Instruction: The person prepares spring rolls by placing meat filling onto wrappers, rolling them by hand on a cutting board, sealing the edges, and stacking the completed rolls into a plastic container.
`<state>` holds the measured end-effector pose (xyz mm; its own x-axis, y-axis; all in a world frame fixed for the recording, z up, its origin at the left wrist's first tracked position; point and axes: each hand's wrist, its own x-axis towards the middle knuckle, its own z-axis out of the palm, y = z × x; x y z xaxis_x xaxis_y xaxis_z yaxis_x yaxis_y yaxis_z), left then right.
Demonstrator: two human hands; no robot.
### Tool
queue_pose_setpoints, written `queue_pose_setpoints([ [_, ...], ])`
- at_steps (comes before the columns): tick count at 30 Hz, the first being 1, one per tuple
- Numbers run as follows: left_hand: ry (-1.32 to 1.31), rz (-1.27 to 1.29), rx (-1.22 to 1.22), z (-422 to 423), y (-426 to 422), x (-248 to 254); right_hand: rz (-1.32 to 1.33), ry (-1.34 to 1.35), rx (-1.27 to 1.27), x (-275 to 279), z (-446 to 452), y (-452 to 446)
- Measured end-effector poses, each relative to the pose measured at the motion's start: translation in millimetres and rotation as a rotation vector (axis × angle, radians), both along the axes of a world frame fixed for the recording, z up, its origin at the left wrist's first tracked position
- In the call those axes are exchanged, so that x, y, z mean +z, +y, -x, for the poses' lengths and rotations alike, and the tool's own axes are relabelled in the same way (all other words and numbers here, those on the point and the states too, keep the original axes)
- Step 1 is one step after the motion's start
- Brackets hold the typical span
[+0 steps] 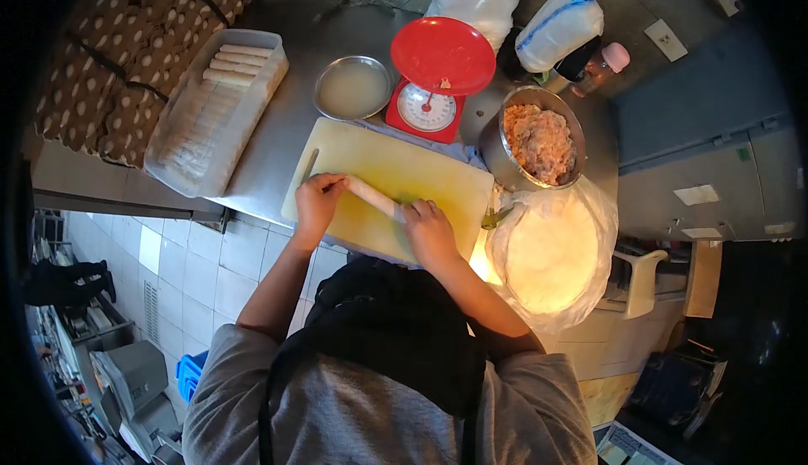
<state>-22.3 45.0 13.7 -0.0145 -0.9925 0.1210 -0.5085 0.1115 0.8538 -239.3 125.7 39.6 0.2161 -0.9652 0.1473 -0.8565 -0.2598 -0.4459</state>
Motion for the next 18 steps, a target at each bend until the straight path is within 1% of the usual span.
queue_pose_setpoints([
  [2, -0.048, -0.02, -0.025, -3, -5, 0, 0.028, 0.004, -0.003, -4, 0, 1],
  [5, -0.01, -0.087, -0.077, -7, -12, -11, 0.064, 0.013, 0.017, -5, -1, 0],
  [8, -0.02, -0.081, -0.094, -9, -13, -16, -0.067, 0.051, 0.031, 9, -4, -6],
  [11, -0.148, 0.123, -0.07, -9, -9, -19, -0.054, -0.031, 0.019, 11, -15, -15],
  [12, -0.137, 0.192, -0.003, -8, -5, -16, -0.035, -0.02, 0.028, 9, -20, -19],
  [14, -0.069, 0.112, 0.002, -16, -1, 4, 0.002, 0.003, 0.05, 0, -25, -22],
  [15, -0.031, 0.07, 0.002, -24, 2, 16, -0.021, 0.034, 0.051, -1, -28, -24],
  [16, -0.069, 0.078, 0.016, -33, 4, 27, -0.045, 0.067, 0.05, -2, -31, -26],
  [18, 0.007, 0.082, 0.06, -56, 8, 46, -0.083, 0.115, 0.06, 2, -35, -29],
])
